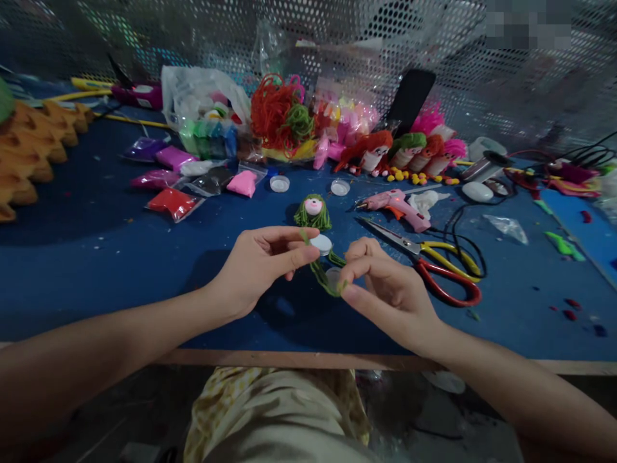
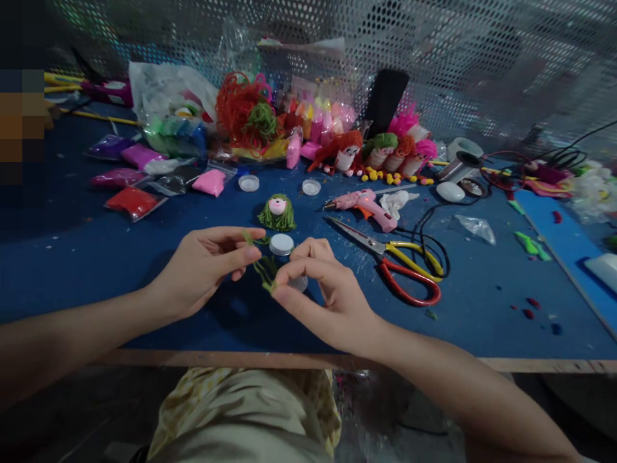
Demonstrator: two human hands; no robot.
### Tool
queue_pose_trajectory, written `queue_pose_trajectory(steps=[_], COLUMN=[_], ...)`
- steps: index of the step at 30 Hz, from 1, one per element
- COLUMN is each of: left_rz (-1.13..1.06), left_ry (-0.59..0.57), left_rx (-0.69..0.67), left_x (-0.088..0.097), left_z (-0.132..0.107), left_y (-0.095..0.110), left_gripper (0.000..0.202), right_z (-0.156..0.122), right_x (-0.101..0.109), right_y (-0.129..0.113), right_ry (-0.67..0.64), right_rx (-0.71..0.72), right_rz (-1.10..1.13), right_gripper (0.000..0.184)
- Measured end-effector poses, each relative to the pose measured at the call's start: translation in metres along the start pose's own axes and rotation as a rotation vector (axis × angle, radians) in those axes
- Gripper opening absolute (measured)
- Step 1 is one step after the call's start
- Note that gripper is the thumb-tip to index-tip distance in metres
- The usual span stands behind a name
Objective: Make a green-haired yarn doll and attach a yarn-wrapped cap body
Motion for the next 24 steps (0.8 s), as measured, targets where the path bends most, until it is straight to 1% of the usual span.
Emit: queue_pose_trajectory(steps=[2,4,6,8,16,21,24], left_rz=[0.111,0.197,0.231,0.24,0.202,0.195,0.205], left_ry=[-0.04,-0.084,-0.124,-0.151,-0.174,-0.163,-0.172], left_rx=[-0.015,-0.011,0.0,0.014,0.009,0.008,0.005], left_x=[-0.001,-0.004,-0.007,-0.01,-0.015,-0.015,-0.015], left_z=[-0.002,-0.004,-0.006,-0.007,-0.006,-0.006,-0.006], left_y=[0.0,0.0,0.0,0.0,-0.001,-0.001,-0.002], left_gripper=[0.022,0.015,0.01,0.01,0.011,0.005,0.006], right_z=[0.001,0.001,0.001,0.001,0.0,-0.001,-0.001], right_x=[0.003,0.004,0.003,0.002,0.002,0.001,0.002], right_y=[0.008,0.015,0.02,0.022,0.023,0.026,0.027], right_ry=[0.091,0.143,0.161,0.164,0.166,0.158,0.154], right_rx=[-0.08,-0.151,-0.202,-0.234,-0.264,-0.267,-0.265], right_rz=[0.067,0.119,0.135,0.126,0.136,0.174,0.192], right_gripper=[0.008,0.011,0.012,0.013,0.014,0.01,0.007])
Point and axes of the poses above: each hand's wrist, its own z-axis towards the middle knuckle, its own x-axis out of the back of the hand, y = z × x, the point moved 6 cm from there along z, towards the middle knuckle, and after that the axes turned 4 degrees about -y, right-handed, at the moved point
